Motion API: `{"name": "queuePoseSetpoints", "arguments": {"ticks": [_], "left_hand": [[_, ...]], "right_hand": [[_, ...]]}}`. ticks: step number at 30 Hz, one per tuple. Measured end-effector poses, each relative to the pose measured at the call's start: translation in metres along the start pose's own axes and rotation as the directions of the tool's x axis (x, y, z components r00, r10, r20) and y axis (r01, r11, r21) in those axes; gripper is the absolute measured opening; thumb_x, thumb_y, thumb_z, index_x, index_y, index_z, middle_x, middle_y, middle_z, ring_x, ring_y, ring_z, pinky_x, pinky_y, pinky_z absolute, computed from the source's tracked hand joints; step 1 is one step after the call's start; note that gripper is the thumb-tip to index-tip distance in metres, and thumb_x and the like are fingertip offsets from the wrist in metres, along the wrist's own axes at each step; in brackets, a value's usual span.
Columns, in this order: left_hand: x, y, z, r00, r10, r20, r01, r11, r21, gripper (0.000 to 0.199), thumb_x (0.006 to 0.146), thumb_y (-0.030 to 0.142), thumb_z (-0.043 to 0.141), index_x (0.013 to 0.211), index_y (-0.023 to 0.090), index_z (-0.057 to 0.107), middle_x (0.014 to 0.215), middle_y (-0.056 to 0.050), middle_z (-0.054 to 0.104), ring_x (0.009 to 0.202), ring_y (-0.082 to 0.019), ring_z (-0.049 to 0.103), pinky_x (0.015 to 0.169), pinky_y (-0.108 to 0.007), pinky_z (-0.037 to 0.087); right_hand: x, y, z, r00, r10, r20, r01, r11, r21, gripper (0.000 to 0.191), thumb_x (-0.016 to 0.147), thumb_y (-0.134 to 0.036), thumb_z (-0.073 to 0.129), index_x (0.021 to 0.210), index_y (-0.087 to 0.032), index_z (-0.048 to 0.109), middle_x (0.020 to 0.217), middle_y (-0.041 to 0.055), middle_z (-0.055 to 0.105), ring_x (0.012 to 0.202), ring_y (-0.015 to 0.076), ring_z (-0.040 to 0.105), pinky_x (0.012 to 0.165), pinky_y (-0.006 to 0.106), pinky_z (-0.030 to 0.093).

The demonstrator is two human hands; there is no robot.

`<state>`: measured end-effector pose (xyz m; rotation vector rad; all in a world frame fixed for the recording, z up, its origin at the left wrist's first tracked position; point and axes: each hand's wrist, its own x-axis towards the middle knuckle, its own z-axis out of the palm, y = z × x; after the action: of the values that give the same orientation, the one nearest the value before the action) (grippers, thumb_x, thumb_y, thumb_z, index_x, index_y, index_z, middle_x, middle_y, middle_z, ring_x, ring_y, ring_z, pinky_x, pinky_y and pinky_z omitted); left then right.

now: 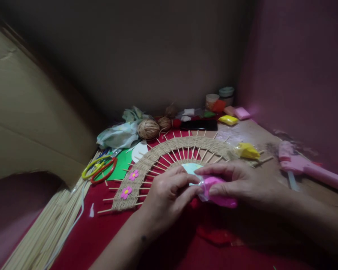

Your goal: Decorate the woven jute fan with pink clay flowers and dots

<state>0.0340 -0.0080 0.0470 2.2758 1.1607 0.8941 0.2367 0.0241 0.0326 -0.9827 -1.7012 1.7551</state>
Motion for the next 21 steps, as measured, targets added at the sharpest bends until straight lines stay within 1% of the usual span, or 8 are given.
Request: {"name": "queuePoseSetpoints", "arguments": {"ticks": [4, 8, 10, 12, 15, 17, 19, 21], "left_hand": [[-0.002, -0.007, 0.008, 0.999, 0.036, 0.007, -0.037, 0.994, 0.106, 0.014, 0.085, 0.022, 0.058, 0.084, 0.015, 0.07, 0.072, -0.005, 0.06, 0.064, -0.014, 0.055, 0.059, -0.025, 0.042], [-0.003, -0.009, 0.013, 1.0, 0.028, -0.006, -0.028, 0.999, 0.045, 0.013, 0.083, 0.016, 0.058, 0.077, 0.014, 0.069, 0.07, -0.004, 0.059, 0.063, -0.013, 0.053, 0.058, -0.025, 0.04], [-0.002, -0.006, 0.014, 0.999, -0.035, 0.004, 0.035, 0.998, -0.054, 0.015, 0.081, 0.014, 0.059, 0.069, 0.013, 0.066, 0.067, -0.002, 0.058, 0.063, -0.012, 0.052, 0.059, -0.024, 0.039], [0.0, -0.003, 0.012, 0.99, -0.139, 0.039, 0.143, 0.975, -0.167, 0.014, 0.08, 0.015, 0.06, 0.066, 0.013, 0.064, 0.065, -0.001, 0.058, 0.062, -0.011, 0.051, 0.059, -0.024, 0.038], [0.002, 0.002, 0.009, 0.935, -0.308, 0.174, 0.35, 0.876, -0.331, 0.014, 0.079, 0.024, 0.062, 0.069, 0.013, 0.062, 0.063, 0.0, 0.054, 0.058, -0.01, 0.045, 0.053, -0.022, 0.035], [0.002, 0.002, 0.007, 0.898, -0.364, 0.247, 0.438, 0.796, -0.418, 0.017, 0.079, 0.03, 0.063, 0.073, 0.014, 0.061, 0.063, 0.001, 0.052, 0.056, -0.009, 0.042, 0.05, -0.021, 0.032], [0.001, 0.002, 0.008, 0.898, -0.369, 0.24, 0.44, 0.779, -0.446, 0.019, 0.079, 0.032, 0.063, 0.074, 0.014, 0.061, 0.063, 0.001, 0.052, 0.056, -0.009, 0.043, 0.05, -0.021, 0.033], [0.0, 0.0, 0.009, 0.933, -0.327, 0.151, 0.36, 0.844, -0.397, 0.018, 0.08, 0.03, 0.062, 0.072, 0.014, 0.063, 0.064, 0.0, 0.056, 0.059, -0.011, 0.048, 0.054, -0.022, 0.037]], "right_hand": [[0.001, 0.002, 0.003, 0.999, -0.044, -0.015, 0.043, 0.998, -0.034, 0.036, 0.07, -0.03, 0.072, 0.105, -0.019, 0.069, 0.097, 0.0037, 0.069, 0.087, 0.0182, 0.061, 0.078, 0.029, 0.049], [0.003, 0.006, 0.005, 0.999, -0.032, -0.04, 0.031, 0.999, -0.009, 0.041, 0.068, -0.03, 0.073, 0.106, -0.017, 0.065, 0.096, 0.0045, 0.067, 0.085, 0.0177, 0.059, 0.076, 0.029, 0.049], [0.003, 0.008, 0.006, 0.999, -0.026, -0.04, 0.028, 0.999, 0.047, 0.045, 0.067, -0.03, 0.073, 0.109, -0.017, 0.062, 0.091, 0.0032, 0.066, 0.08, 0.0161, 0.058, 0.072, 0.028, 0.049], [0.003, 0.009, 0.005, 0.999, -0.052, -0.014, 0.053, 0.995, 0.082, 0.045, 0.068, -0.028, 0.073, 0.11, -0.018, 0.061, 0.089, 0.0016, 0.064, 0.078, 0.0146, 0.057, 0.07, 0.026, 0.048], [0.003, 0.009, 0.004, 0.993, -0.103, 0.05, 0.098, 0.991, 0.093, 0.037, 0.07, -0.024, 0.072, 0.106, -0.021, 0.064, 0.091, 0.0002, 0.063, 0.081, 0.013, 0.056, 0.071, 0.024, 0.046], [0.002, 0.009, 0.003, 0.992, -0.109, 0.069, 0.103, 0.991, 0.089, 0.034, 0.071, -0.023, 0.073, 0.105, -0.022, 0.065, 0.091, -0.0006, 0.063, 0.081, 0.0122, 0.055, 0.072, 0.023, 0.045], [0.002, 0.009, 0.003, 0.994, -0.096, 0.06, 0.089, 0.99, 0.108, 0.035, 0.071, -0.022, 0.073, 0.105, -0.022, 0.064, 0.09, -0.0012, 0.063, 0.08, 0.0116, 0.055, 0.072, 0.022, 0.045], [0.003, 0.01, 0.003, 0.995, -0.077, 0.059, 0.067, 0.985, 0.159, 0.035, 0.071, -0.022, 0.073, 0.105, -0.022, 0.063, 0.09, -0.0013, 0.063, 0.079, 0.011, 0.056, 0.072, 0.022, 0.045]]}}
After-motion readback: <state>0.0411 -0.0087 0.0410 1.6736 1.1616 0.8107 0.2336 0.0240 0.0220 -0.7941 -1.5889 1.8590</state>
